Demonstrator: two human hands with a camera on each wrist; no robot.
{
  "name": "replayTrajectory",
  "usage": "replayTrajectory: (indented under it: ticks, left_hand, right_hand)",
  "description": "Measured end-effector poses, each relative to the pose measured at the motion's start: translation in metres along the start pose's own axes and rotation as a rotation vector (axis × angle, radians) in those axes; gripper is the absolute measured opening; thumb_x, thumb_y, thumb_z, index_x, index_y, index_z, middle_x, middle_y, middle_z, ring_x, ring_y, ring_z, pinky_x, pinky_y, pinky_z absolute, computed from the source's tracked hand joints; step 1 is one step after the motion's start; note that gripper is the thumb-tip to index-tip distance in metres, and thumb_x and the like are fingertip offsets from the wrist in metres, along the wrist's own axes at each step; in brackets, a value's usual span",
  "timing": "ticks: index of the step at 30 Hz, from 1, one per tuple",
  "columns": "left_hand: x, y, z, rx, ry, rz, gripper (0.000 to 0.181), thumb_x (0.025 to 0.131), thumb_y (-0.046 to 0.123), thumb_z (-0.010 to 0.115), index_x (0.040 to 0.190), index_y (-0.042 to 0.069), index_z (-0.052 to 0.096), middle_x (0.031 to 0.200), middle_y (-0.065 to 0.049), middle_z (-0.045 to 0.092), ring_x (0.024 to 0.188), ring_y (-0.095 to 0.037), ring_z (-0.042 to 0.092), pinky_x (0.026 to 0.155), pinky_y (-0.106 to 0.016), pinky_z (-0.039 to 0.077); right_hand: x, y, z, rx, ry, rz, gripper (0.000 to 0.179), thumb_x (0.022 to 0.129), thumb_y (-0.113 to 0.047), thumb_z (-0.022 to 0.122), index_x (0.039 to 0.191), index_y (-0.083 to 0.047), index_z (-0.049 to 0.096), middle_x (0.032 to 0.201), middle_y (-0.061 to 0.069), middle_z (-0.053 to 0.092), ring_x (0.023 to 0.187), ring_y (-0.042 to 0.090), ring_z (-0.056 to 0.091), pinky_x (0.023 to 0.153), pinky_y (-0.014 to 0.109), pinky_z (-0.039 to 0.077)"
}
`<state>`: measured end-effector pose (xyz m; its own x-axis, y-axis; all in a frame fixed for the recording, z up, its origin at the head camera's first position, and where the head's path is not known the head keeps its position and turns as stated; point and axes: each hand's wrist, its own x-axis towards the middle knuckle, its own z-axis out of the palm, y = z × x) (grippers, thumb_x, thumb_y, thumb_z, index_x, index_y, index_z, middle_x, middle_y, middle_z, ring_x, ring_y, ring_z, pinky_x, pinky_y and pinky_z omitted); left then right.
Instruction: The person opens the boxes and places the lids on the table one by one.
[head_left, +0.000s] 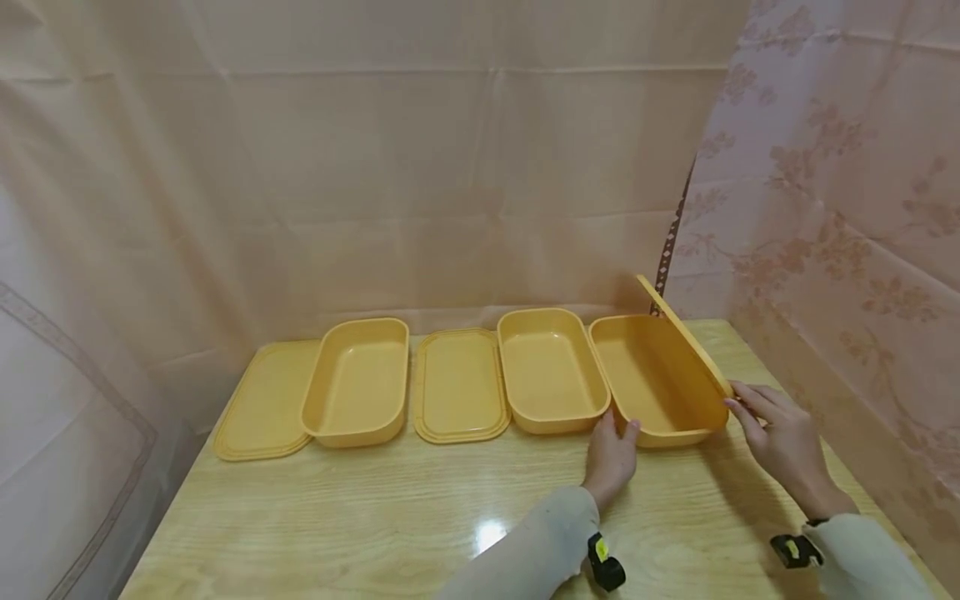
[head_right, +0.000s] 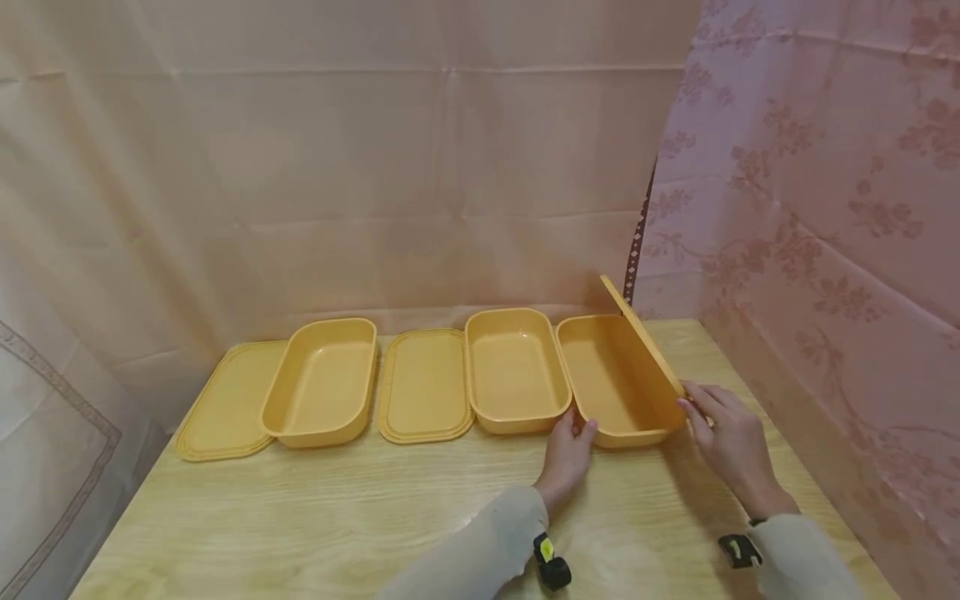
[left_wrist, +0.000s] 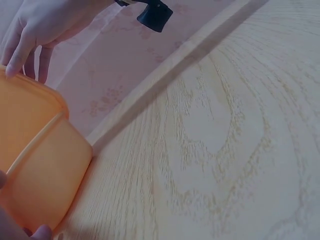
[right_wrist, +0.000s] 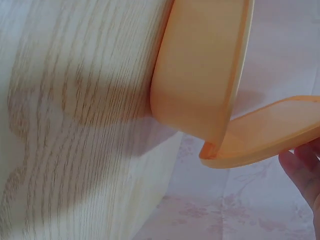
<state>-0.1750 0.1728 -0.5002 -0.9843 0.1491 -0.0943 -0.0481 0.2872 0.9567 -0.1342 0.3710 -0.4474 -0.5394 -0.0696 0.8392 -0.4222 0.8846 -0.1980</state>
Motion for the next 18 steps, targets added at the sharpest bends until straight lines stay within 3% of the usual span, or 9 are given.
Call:
replayTrajectory:
  ticks: [3,6,8,11,14,18]
  left_hand:
    - [0.0,-0.001,-0.001,-0.001,-0.002,-0.007,0.053,0.098,0.03,0.057,0.141,0.001,0.048,0.14,-0.016,0.054,0.132,-0.031,0.049,0.111,-0.045,0.039]
    - [-0.001,-0.002,-0.002,0.001,-0.01,-0.002,0.053,0.098,0.029,0.057,0.141,0.0,0.048,0.142,-0.016,0.052,0.134,-0.031,0.047,0.112,-0.044,0.038]
    - [-0.001,-0.002,-0.001,-0.002,-0.019,0.006,0.052,0.098,0.029,0.057,0.141,0.001,0.049,0.142,-0.015,0.053,0.134,-0.03,0.047,0.111,-0.044,0.039]
    - [-0.002,-0.002,0.0,-0.014,-0.032,0.01,0.052,0.099,0.031,0.056,0.142,0.003,0.048,0.143,-0.013,0.052,0.135,-0.028,0.047,0.112,-0.043,0.038]
    - [-0.001,-0.001,0.0,-0.01,-0.026,0.01,0.053,0.098,0.031,0.056,0.142,0.003,0.048,0.142,-0.013,0.053,0.134,-0.028,0.048,0.111,-0.043,0.039]
    - [0.001,0.0,-0.001,-0.006,-0.023,-0.005,0.053,0.098,0.032,0.056,0.142,0.003,0.048,0.143,-0.013,0.052,0.135,-0.028,0.046,0.112,-0.043,0.038]
  right_hand:
    - [0.0,0.0,0.0,0.022,0.022,0.038,0.045,0.096,-0.034,0.061,0.1,0.009,0.072,0.083,0.018,0.07,0.091,-0.031,0.039,0.065,-0.001,0.041]
    - [-0.001,0.0,-0.003,0.045,0.036,0.096,0.02,0.085,-0.003,0.073,0.101,0.01,0.071,0.09,-0.006,0.072,0.091,-0.032,0.041,0.072,-0.005,0.038]
    - [-0.001,0.002,-0.006,0.059,0.059,0.137,0.026,0.074,0.012,0.075,0.1,0.011,0.071,0.1,-0.026,0.065,0.09,-0.033,0.043,0.073,-0.006,0.037]
    - [-0.001,0.005,-0.011,0.086,0.096,0.19,0.027,0.073,0.014,0.075,0.1,0.012,0.071,0.107,-0.046,0.051,0.09,-0.033,0.045,0.072,-0.007,0.037]
    - [0.001,0.008,-0.015,0.095,0.113,0.256,0.026,0.077,0.012,0.073,0.103,0.013,0.07,0.105,-0.049,0.051,0.087,-0.033,0.047,0.071,-0.007,0.037]
    - [-0.001,0.012,-0.017,0.127,0.109,0.404,0.027,0.085,0.008,0.068,0.112,0.01,0.068,0.099,-0.045,0.055,0.077,-0.03,0.052,0.065,-0.006,0.039]
